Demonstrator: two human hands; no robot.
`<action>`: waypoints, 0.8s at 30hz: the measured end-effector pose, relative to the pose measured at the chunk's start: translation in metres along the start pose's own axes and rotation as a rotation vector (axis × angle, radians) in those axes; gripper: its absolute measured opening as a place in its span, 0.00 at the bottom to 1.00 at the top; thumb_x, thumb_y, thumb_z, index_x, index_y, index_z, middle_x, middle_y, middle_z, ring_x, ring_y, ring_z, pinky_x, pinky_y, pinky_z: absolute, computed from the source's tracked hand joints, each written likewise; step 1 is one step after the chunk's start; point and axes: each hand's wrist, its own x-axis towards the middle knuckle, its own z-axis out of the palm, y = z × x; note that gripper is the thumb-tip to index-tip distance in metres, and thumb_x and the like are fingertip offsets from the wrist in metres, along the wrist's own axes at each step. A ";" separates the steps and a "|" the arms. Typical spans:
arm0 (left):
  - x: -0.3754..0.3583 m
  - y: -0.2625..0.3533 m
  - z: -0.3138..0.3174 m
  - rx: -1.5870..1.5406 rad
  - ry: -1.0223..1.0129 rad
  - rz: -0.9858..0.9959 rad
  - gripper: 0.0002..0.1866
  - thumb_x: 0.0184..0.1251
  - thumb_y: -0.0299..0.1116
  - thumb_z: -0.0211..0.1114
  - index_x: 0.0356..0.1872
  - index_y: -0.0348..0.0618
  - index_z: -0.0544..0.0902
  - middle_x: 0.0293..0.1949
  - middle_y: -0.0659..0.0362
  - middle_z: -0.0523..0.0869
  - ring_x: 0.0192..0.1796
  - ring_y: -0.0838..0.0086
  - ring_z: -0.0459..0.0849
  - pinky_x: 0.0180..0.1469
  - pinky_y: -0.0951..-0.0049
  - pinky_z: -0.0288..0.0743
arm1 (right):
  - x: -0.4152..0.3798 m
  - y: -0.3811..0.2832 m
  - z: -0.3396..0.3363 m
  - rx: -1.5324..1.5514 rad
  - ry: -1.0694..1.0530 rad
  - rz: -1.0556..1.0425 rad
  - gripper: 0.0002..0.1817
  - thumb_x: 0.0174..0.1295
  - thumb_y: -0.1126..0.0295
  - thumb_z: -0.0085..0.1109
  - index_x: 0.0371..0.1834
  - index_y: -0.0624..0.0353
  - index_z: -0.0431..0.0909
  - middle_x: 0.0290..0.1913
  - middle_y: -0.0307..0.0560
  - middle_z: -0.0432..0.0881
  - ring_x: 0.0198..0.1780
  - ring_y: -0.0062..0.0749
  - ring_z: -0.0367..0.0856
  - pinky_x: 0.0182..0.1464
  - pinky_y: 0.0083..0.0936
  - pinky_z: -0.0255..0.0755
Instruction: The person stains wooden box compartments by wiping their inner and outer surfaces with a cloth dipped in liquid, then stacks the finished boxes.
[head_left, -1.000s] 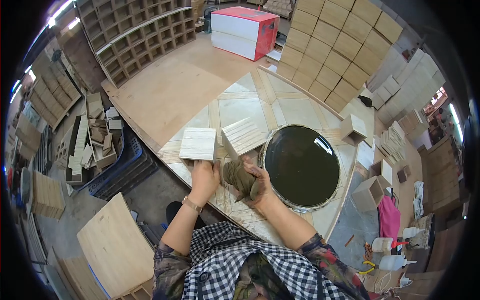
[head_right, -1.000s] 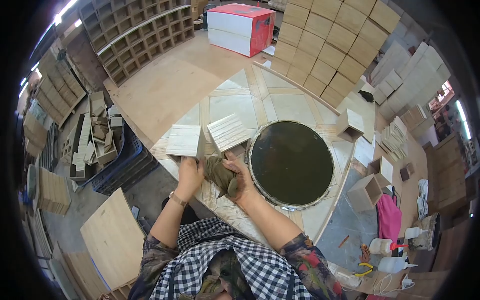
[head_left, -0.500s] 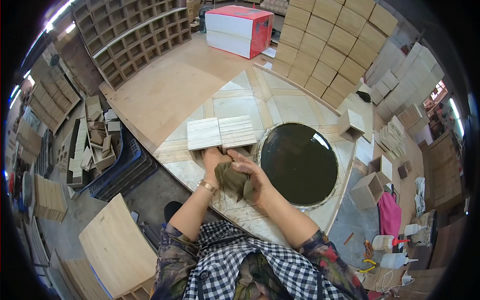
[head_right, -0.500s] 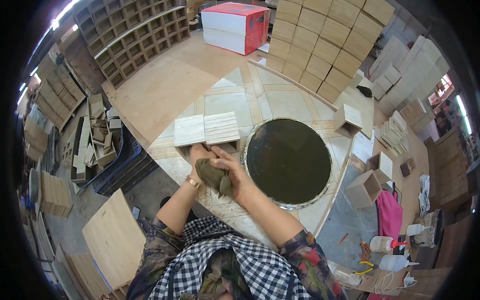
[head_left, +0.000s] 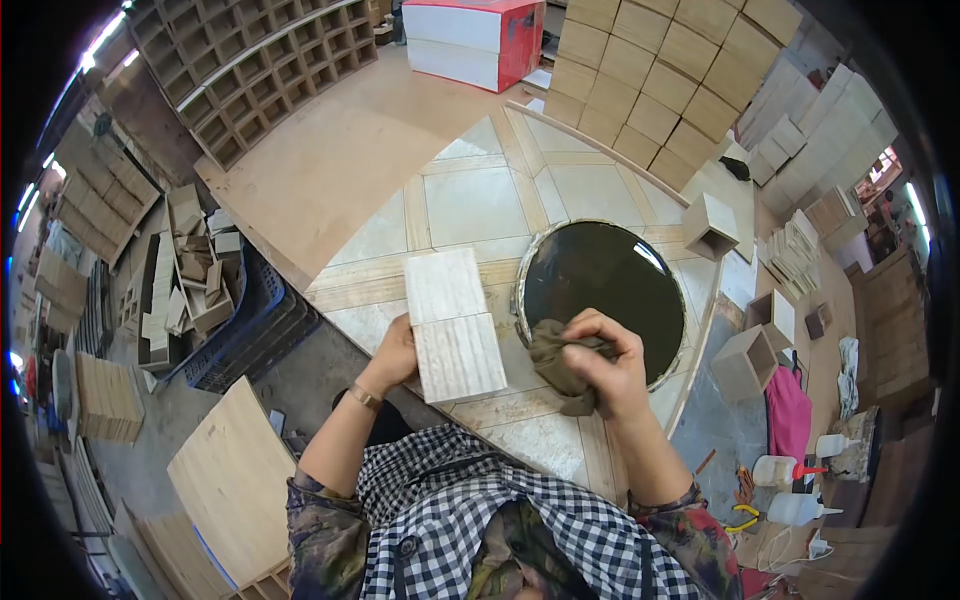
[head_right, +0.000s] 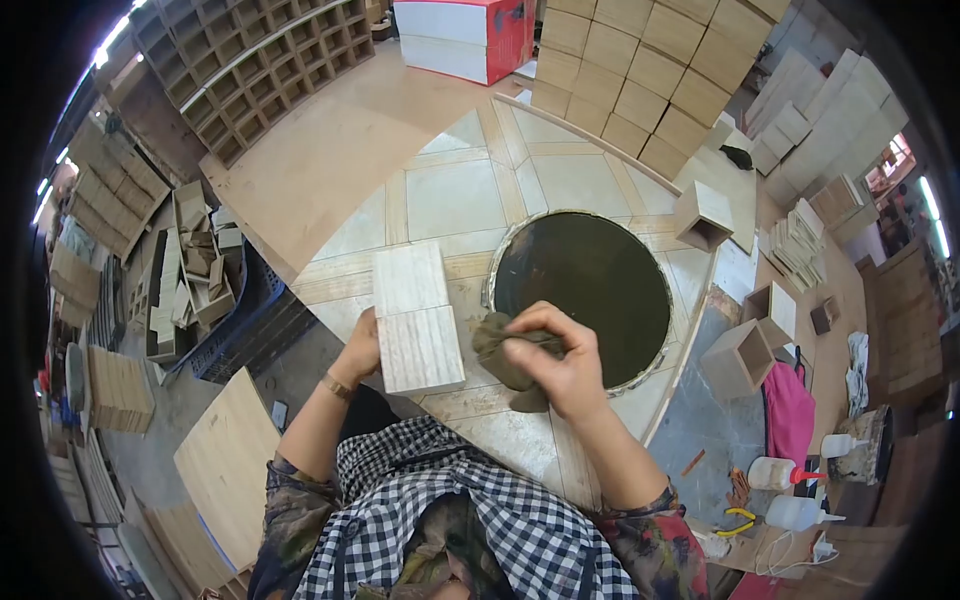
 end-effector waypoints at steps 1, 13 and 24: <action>0.001 -0.007 0.003 0.020 0.011 0.048 0.15 0.64 0.26 0.64 0.51 0.32 0.80 0.45 0.56 0.86 0.49 0.76 0.81 0.53 0.74 0.75 | 0.004 0.000 0.008 -0.201 -0.073 -0.171 0.09 0.51 0.74 0.67 0.35 0.62 0.81 0.35 0.41 0.80 0.34 0.25 0.79 0.36 0.21 0.71; -0.002 -0.008 0.025 -0.090 0.123 0.062 0.12 0.61 0.23 0.66 0.47 0.34 0.82 0.42 0.57 0.87 0.42 0.78 0.83 0.45 0.75 0.79 | 0.004 0.008 0.070 -1.036 -0.377 -0.522 0.11 0.49 0.64 0.68 0.34 0.51 0.79 0.33 0.43 0.74 0.30 0.37 0.80 0.27 0.32 0.74; 0.000 -0.005 0.024 -0.168 0.111 0.077 0.09 0.60 0.25 0.68 0.41 0.35 0.84 0.37 0.61 0.88 0.38 0.81 0.82 0.40 0.77 0.78 | 0.102 0.032 0.087 -1.070 -0.317 -0.452 0.07 0.55 0.65 0.62 0.29 0.55 0.77 0.33 0.48 0.77 0.29 0.47 0.81 0.29 0.42 0.74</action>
